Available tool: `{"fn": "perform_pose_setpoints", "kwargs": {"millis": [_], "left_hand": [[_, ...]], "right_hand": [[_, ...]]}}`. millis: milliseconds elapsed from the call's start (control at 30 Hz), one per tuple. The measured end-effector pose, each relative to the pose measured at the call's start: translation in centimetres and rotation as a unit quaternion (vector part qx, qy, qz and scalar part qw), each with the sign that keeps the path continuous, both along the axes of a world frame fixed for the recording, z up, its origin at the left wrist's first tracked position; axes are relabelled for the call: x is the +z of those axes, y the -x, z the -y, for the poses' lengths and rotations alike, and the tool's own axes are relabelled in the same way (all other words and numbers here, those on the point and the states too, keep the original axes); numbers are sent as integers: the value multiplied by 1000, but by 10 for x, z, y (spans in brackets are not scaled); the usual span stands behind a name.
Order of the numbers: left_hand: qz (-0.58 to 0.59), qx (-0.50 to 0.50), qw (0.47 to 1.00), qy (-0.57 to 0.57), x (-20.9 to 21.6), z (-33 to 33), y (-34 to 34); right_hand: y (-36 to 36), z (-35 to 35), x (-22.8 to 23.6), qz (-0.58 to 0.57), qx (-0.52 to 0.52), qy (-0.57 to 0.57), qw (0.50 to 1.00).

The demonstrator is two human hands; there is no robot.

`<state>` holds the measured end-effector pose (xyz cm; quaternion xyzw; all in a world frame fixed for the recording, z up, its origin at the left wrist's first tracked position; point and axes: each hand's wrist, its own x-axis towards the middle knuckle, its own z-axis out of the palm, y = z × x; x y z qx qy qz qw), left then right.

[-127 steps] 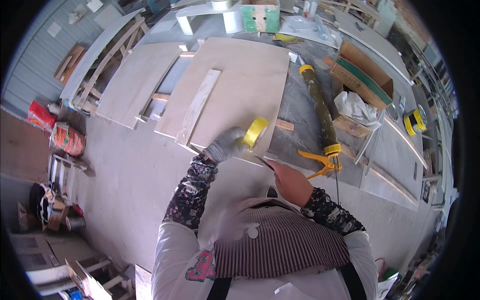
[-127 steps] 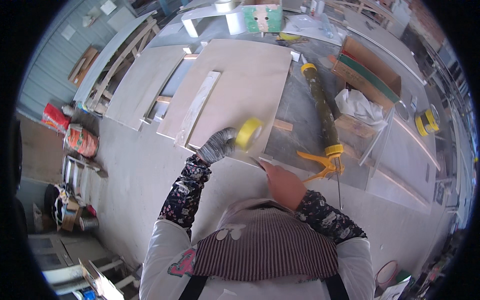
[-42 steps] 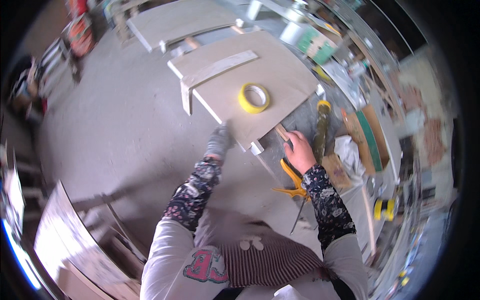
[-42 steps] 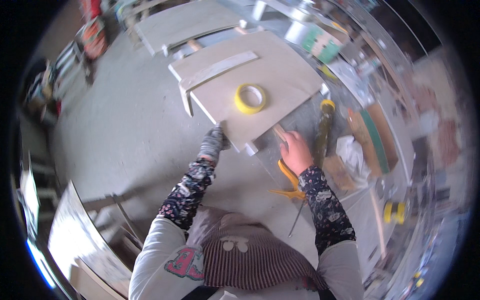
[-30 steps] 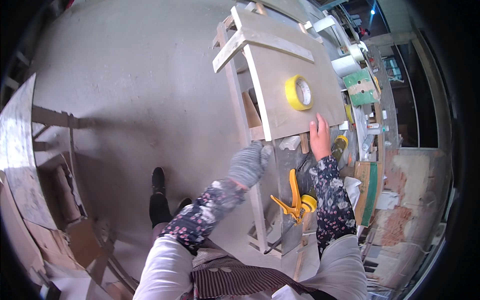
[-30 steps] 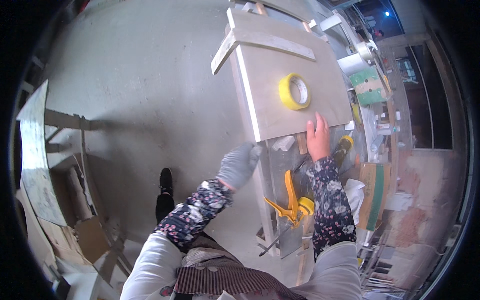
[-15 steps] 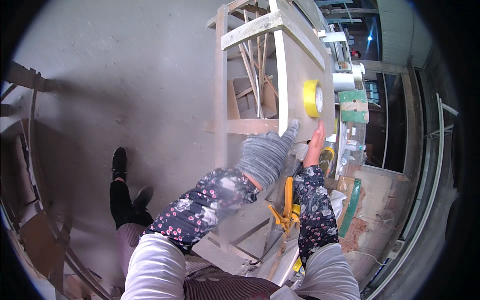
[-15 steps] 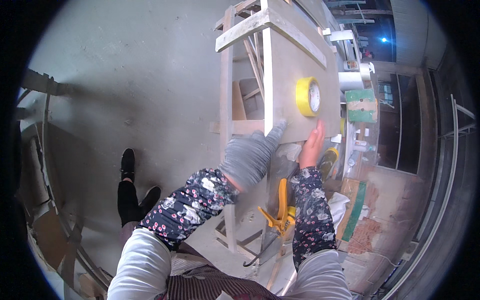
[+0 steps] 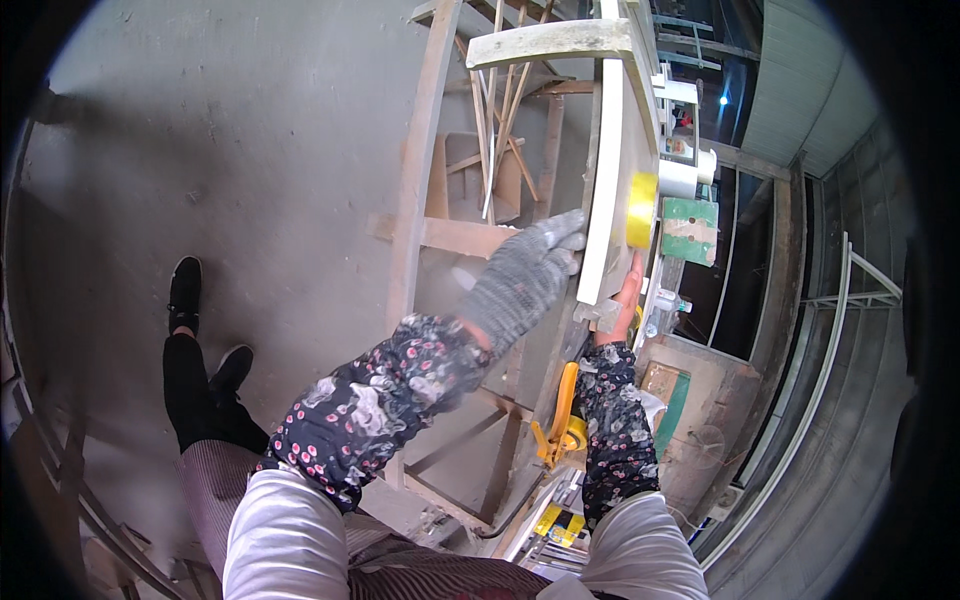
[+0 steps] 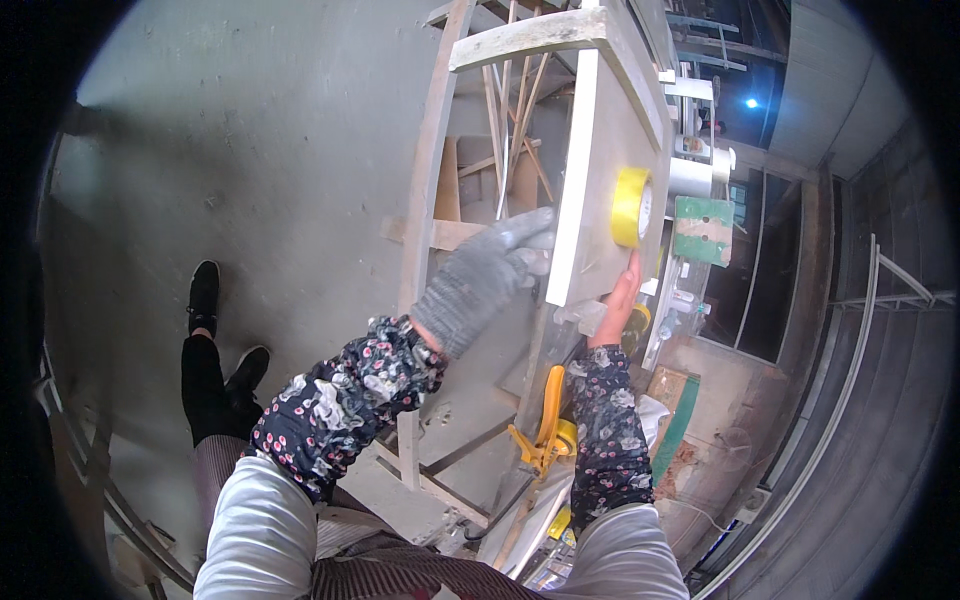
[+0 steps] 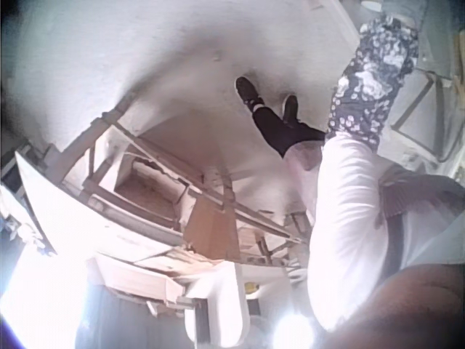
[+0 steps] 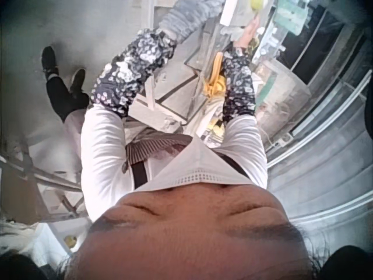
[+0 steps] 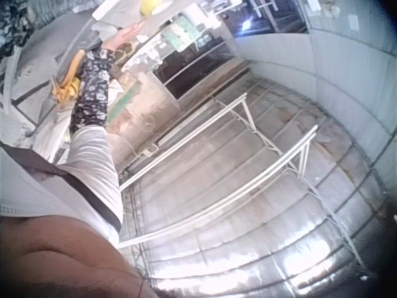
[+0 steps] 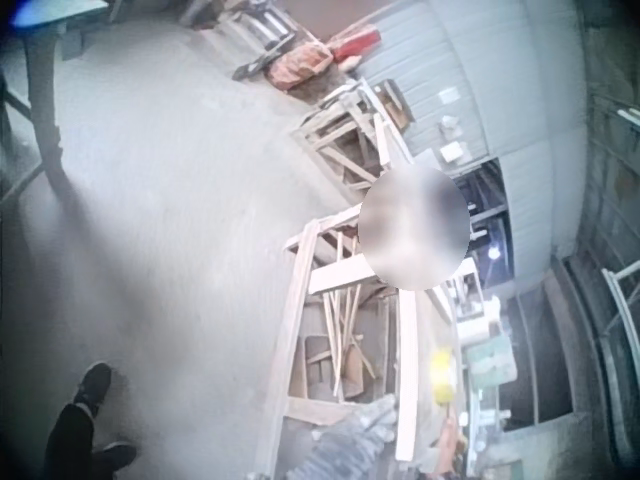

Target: The person applies yellow tape to the edges of a wooden board and a wooden frame in a workshop. They use a utility knife to cut the tape and handle the board and frame pieces by hand.

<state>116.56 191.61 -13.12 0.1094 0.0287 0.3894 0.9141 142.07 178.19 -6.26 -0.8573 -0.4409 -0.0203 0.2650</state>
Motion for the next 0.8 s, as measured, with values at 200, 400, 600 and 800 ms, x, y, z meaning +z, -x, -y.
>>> {"fn": "perform_pose_setpoints", "kwargs": {"millis": [200,400,600,800], "left_hand": [[-175,64,961,-206,-1,18,14],[-238,120,935,-234,4,47,23],[-181,-56,971,-143,13,49,28],[-205,-80,964,-147,22,34,14]], "right_hand": [[-4,4,3,-39,2,-14,999],[0,4,4,1,-13,21,1000],[11,5,4,16,11,14,1000],[9,6,2,-29,-1,-18,999]]}}
